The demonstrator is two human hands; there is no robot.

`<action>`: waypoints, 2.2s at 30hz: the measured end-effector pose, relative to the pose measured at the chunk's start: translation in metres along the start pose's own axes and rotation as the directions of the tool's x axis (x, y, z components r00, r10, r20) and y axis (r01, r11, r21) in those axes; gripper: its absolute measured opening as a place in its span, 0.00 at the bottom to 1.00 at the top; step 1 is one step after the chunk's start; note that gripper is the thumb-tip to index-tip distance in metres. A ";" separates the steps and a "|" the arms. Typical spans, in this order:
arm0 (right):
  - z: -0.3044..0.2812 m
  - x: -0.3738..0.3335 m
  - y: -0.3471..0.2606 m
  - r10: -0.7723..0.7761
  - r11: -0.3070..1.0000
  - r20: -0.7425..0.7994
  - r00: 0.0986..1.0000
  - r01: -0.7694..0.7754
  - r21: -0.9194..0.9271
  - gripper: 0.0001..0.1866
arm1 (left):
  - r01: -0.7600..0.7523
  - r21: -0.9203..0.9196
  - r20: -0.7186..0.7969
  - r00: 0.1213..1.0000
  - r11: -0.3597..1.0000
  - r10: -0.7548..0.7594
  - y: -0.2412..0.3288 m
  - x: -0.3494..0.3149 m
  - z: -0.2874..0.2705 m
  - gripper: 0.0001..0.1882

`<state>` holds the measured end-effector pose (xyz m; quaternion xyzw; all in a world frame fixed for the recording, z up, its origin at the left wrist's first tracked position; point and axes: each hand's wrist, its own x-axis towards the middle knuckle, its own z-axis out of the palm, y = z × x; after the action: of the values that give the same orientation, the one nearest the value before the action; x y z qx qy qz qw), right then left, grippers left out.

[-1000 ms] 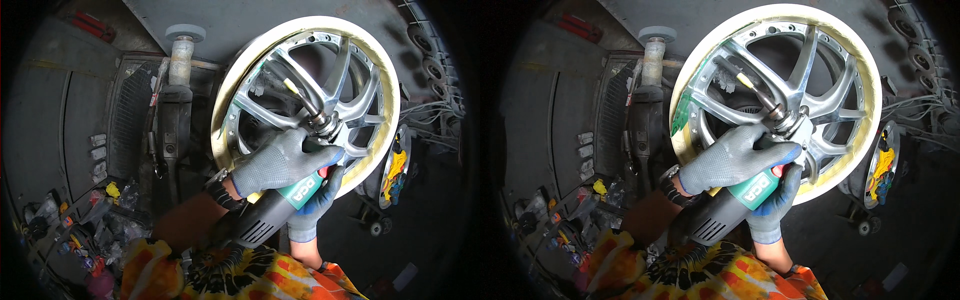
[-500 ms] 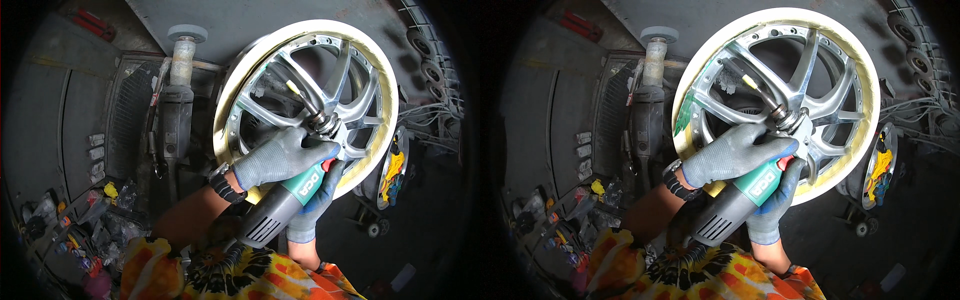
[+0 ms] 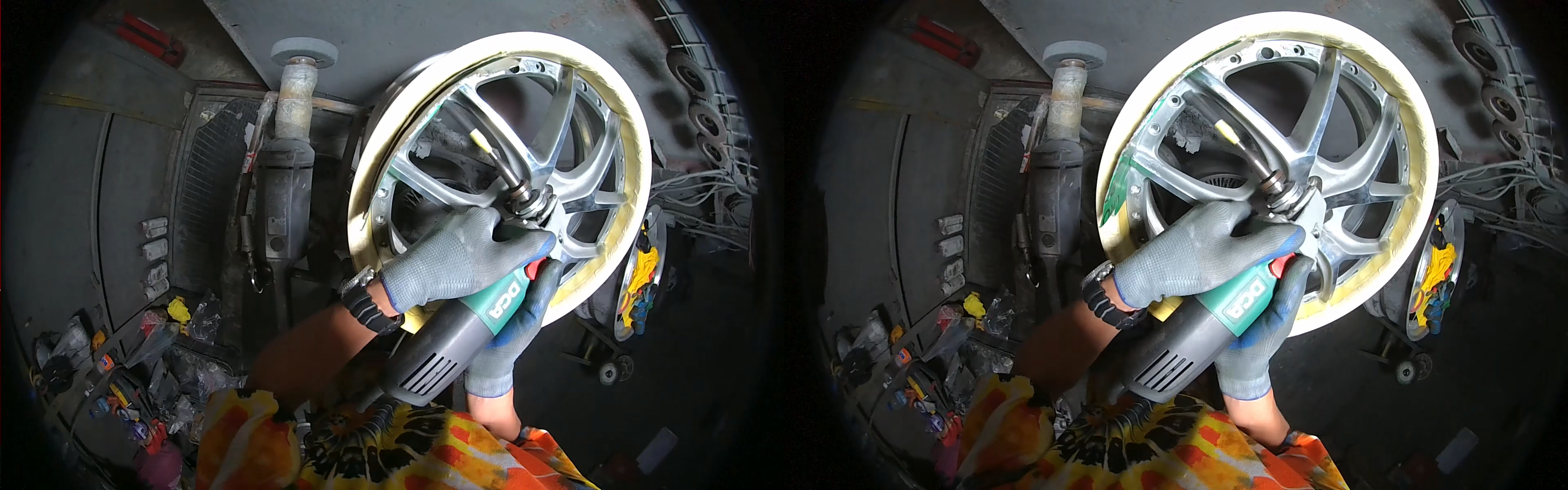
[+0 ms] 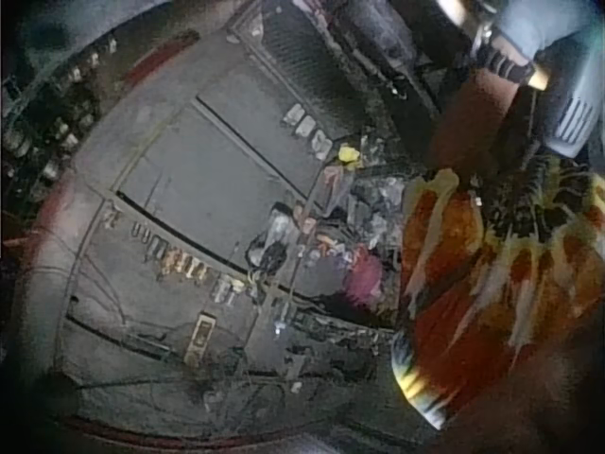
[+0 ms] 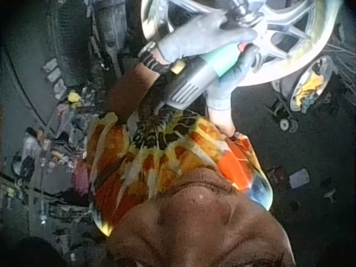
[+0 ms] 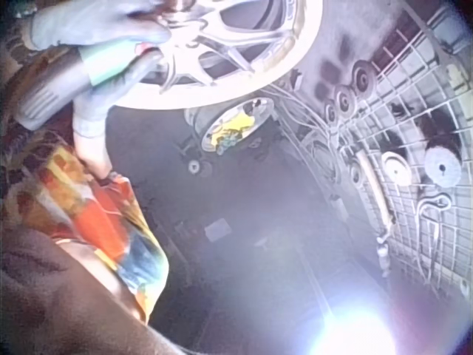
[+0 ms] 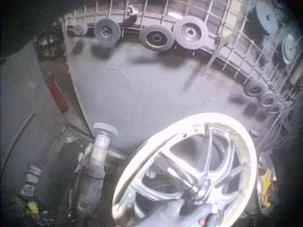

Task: The person uses an angle grinder and a die grinder to sand and smooth the surface of a silver car wheel rim mounted on a stand.

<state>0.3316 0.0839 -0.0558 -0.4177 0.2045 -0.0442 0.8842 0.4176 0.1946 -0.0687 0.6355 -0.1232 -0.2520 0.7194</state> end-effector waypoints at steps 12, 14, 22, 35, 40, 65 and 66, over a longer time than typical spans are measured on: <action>0.001 0.004 -0.002 0.015 1.000 -0.050 0.999 -0.013 0.028 0.30 | 0.024 0.020 -0.033 0.999 1.000 -0.024 0.006 0.003 -0.002 0.25; -0.002 0.006 -0.001 0.019 0.982 0.039 0.999 -0.026 0.189 0.30 | 0.024 0.042 -0.015 1.000 0.999 -0.024 0.006 0.005 -0.002 0.24; -0.001 -0.004 -0.001 0.060 0.994 -0.046 0.997 -0.056 0.094 0.29 | -0.116 0.087 -0.060 0.991 0.989 0.122 -0.005 -0.009 0.004 0.23; 0.004 0.001 0.001 -0.005 0.999 0.004 1.000 0.005 0.033 0.29 | 0.049 0.062 -0.009 0.999 0.997 -0.049 0.003 0.000 -0.003 0.22; 0.004 -0.003 -0.005 0.029 0.999 -0.054 0.998 -0.031 -0.034 0.29 | 0.044 -0.005 -0.069 0.997 0.999 -0.044 0.011 -0.010 -0.001 0.23; 0.011 0.004 -0.004 -0.004 1.000 -0.023 1.000 0.003 -0.008 0.29 | 0.042 0.053 -0.080 0.996 0.998 -0.038 0.011 -0.002 -0.003 0.26; 0.010 0.004 -0.005 -0.004 1.000 -0.025 1.000 0.004 -0.009 0.29 | 0.082 0.078 -0.057 0.995 0.994 -0.078 0.011 -0.002 -0.004 0.26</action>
<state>0.3395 0.0869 -0.0478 -0.4214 0.2149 -0.0503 0.8796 0.4201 0.1999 -0.0586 0.6748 -0.0880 -0.2582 0.6857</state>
